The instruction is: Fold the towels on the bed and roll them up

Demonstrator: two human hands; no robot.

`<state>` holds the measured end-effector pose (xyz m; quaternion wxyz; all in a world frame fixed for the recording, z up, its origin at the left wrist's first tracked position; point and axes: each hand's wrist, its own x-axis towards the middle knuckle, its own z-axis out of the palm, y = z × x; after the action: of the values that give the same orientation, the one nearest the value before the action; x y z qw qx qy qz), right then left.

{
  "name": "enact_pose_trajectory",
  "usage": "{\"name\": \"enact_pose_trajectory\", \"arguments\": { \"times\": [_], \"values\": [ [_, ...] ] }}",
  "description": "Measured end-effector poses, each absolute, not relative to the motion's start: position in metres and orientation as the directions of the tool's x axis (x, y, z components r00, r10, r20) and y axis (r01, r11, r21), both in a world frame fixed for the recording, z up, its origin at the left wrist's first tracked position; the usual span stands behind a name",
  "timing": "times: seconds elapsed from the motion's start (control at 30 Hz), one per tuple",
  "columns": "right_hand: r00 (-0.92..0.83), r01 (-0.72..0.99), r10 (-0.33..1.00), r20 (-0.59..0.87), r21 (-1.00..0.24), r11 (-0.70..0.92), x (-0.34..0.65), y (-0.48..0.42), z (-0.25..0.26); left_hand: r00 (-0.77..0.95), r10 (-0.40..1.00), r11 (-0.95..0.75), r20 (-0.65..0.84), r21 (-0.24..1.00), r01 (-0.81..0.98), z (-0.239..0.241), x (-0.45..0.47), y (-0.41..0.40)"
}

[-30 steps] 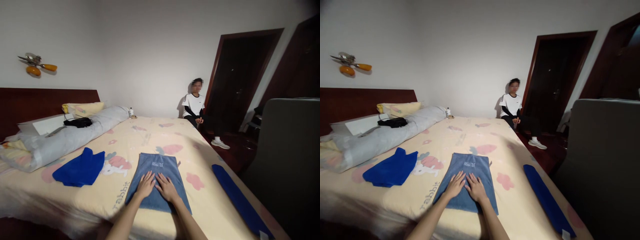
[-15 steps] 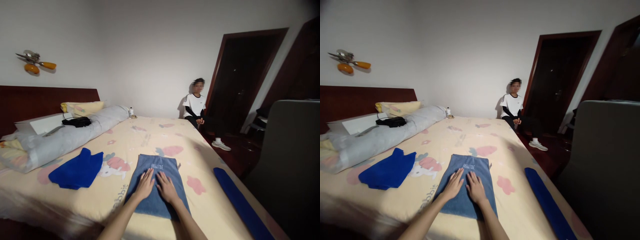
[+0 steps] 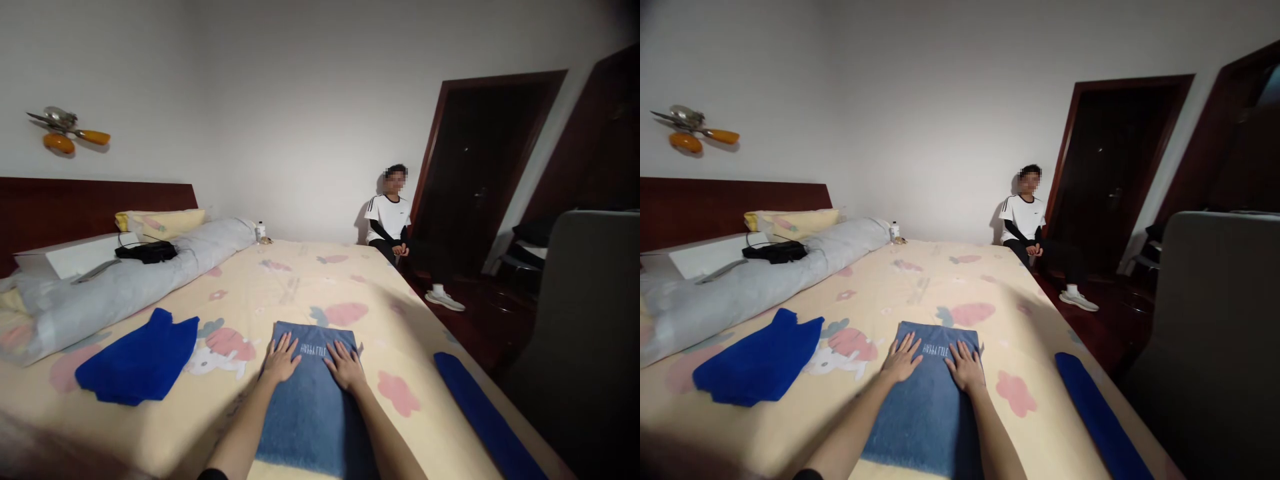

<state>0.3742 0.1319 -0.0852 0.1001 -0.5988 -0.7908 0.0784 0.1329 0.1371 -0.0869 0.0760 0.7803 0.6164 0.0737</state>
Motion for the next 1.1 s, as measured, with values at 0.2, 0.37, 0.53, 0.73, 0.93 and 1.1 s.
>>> {"name": "enact_pose_trajectory", "arguments": {
  "times": [0.2,0.37,0.53,0.73,0.93,1.1],
  "values": [
    [-0.084,0.977,0.996,0.028,-0.193,0.088,0.396,0.142,-0.089,0.106,0.993,-0.095,-0.051,0.176,0.980,-0.083,0.112,0.152],
    [-0.020,0.986,0.996,0.083,-0.163,0.034,0.395,0.137,-0.088,0.016,1.000,-0.013,-0.015,0.153,0.988,-0.082,0.104,0.147],
    [-0.092,0.983,0.976,0.199,-0.137,0.121,0.388,0.111,-0.075,-0.022,0.993,0.007,0.118,0.123,0.992,-0.080,0.107,0.112],
    [-0.573,0.720,0.784,0.241,-0.309,0.621,0.371,0.021,-0.078,0.416,0.865,-0.466,0.282,0.141,0.874,-0.097,0.133,0.031],
    [-0.645,0.688,0.744,0.175,-0.290,0.665,0.395,-0.037,-0.094,0.573,0.783,-0.613,0.242,0.145,0.777,-0.108,0.123,-0.041],
    [-0.597,0.739,0.764,0.245,-0.202,0.643,0.433,-0.049,-0.104,0.558,0.806,-0.589,0.196,0.175,0.789,-0.103,0.076,-0.060]
  ]
}}
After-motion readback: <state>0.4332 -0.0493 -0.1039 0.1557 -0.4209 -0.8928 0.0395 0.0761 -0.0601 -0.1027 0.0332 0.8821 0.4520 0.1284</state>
